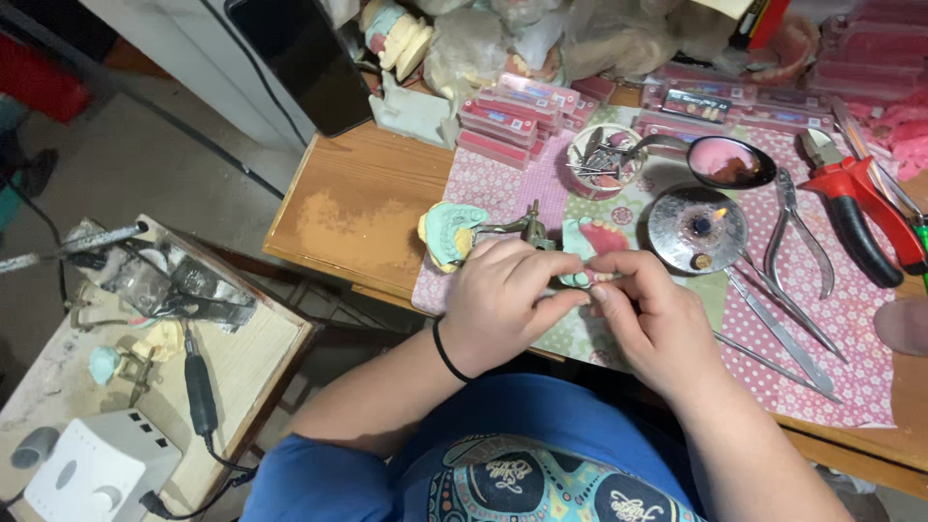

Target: The person works on a dental mold clamped in a vise, using a metal tool to scrape and shape the material. They then remove a small piece from the mold and use a rotary tool to grind and smooth it on a separate table.

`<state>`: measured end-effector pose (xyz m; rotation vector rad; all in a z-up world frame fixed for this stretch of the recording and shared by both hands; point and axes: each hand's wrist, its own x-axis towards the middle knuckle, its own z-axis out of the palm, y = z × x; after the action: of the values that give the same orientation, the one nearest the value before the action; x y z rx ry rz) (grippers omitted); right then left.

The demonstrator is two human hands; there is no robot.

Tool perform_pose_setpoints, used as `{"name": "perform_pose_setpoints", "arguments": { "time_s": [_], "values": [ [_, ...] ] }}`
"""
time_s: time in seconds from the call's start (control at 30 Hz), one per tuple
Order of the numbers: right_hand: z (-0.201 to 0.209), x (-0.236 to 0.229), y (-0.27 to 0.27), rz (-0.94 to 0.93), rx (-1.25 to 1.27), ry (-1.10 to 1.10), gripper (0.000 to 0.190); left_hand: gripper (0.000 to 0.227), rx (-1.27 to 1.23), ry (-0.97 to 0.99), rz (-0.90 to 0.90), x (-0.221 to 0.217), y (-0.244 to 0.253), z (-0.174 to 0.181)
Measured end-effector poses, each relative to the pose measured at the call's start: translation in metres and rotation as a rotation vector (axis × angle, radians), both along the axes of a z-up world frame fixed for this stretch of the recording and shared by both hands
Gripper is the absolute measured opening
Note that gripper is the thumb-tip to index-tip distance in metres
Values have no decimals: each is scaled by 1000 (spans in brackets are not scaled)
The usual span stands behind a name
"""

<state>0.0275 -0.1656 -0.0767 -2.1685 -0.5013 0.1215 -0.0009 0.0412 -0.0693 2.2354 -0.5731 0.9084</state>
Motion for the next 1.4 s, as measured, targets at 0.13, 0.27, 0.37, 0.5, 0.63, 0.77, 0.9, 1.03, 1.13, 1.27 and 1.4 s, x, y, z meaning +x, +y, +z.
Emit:
{"name": "perform_pose_setpoints", "arguments": {
  "time_s": [0.13,0.27,0.37,0.5,0.63,0.77,0.9,1.03,1.13,1.27,1.4],
  "values": [
    [-1,1,1,16,-23,-34,21,25,-88,38,37,-5,-8,-7],
    [-1,1,0,37,-22,-83,20,21,-226,92,36,-6,-13,0],
    [-3,0,0,40,-12,-110,20,16,-257,110,58,-6,-14,-2],
    [-7,1,0,42,3,-129,19,15,-246,97,94,-3,-16,-9],
    [-3,3,0,55,7,-135,18,15,-208,61,122,-1,-18,-10],
    [-2,4,0,72,2,-135,18,13,-213,32,116,0,-19,-11],
    [-1,2,0,61,-11,-137,17,12,-188,-24,148,3,-21,-16],
    [0,3,0,61,-18,-135,16,11,-148,-61,167,3,-22,-16],
    [-1,4,0,70,-27,-160,18,9,-150,-95,136,4,-20,-18],
    [-2,3,0,53,-33,-175,17,9,-153,-115,129,6,-20,-20],
    [0,1,2,33,0,-124,18,10,-189,-100,96,6,-18,-18]
  ]
}}
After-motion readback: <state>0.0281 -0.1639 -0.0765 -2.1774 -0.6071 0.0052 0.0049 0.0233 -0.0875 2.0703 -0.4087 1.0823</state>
